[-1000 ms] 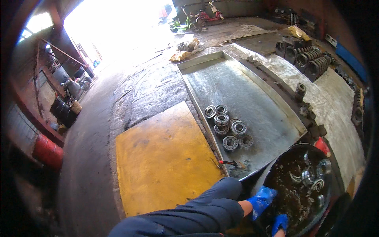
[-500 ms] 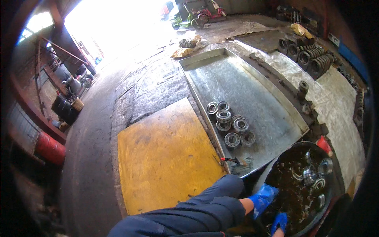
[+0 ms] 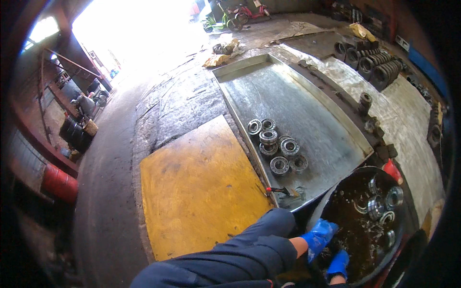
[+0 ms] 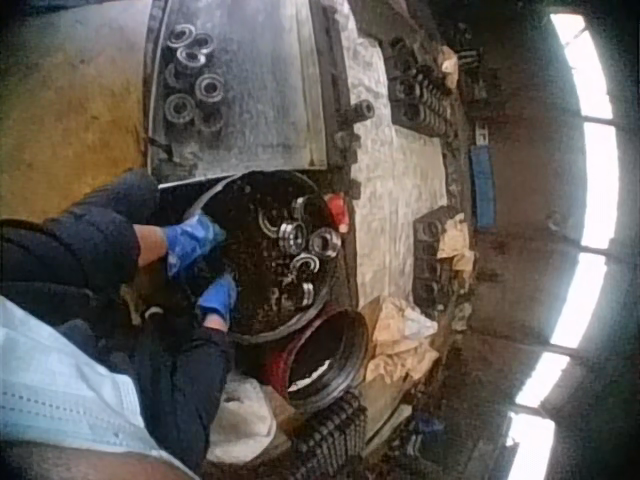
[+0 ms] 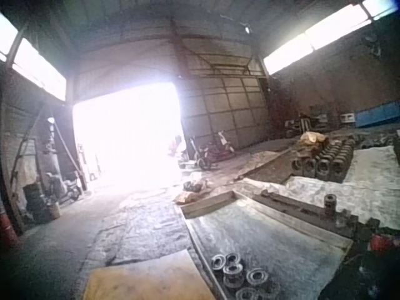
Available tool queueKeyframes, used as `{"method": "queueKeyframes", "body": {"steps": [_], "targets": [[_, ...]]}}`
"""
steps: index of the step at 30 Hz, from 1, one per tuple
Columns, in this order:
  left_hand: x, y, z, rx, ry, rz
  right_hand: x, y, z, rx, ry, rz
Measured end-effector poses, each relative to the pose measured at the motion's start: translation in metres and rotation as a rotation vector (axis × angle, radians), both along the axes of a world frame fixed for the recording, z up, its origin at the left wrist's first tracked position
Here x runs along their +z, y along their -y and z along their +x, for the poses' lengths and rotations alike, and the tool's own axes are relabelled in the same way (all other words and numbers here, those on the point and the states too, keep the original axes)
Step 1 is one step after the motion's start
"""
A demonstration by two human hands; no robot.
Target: The person repeatedly dips metal bearing-like parts into a dark liquid in a bucket, rubs them by hand, and places them onto a metal tray. The process is repeated for multiple parts throughout the clip.
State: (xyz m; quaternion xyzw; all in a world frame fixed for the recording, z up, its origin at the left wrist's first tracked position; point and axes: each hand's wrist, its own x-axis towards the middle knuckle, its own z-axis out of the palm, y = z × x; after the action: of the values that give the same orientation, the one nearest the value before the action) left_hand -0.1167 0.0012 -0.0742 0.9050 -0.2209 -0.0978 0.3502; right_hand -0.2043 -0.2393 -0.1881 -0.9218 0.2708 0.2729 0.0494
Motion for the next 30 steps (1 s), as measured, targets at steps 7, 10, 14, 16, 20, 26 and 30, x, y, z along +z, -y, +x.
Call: {"method": "queueKeyframes", "body": {"steps": [7, 10, 14, 16, 20, 26, 30], "targets": [[-0.013, 0.004, 0.002, 0.042, -0.055, -0.007, 0.004, 0.0, -0.001, 0.001, 0.002, 0.003], [-0.014, 0.004, 0.001, 0.005, -0.004, 0.025, 0.003, 0.004, -0.008, -0.006, -0.003, -0.003], [-0.013, 0.01, 0.001, 0.02, 0.014, 0.009, 0.01, 0.007, -0.009, -0.021, 0.003, -0.015], [-0.021, 0.007, 0.0, 0.042, 0.02, 0.021, 0.009, -0.003, -0.003, -0.005, 0.009, 0.004], [-0.015, 0.005, 0.0, -0.004, 0.077, 0.046, 0.009, -0.001, -0.004, -0.009, 0.004, 0.004], [-0.009, 0.005, 0.0, 0.032, -0.039, -0.037, 0.009, -0.002, -0.005, -0.007, 0.012, 0.011], [-0.016, 0.002, 0.001, -0.025, 0.074, 0.02, 0.009, -0.004, -0.003, -0.01, 0.015, 0.009]]}}
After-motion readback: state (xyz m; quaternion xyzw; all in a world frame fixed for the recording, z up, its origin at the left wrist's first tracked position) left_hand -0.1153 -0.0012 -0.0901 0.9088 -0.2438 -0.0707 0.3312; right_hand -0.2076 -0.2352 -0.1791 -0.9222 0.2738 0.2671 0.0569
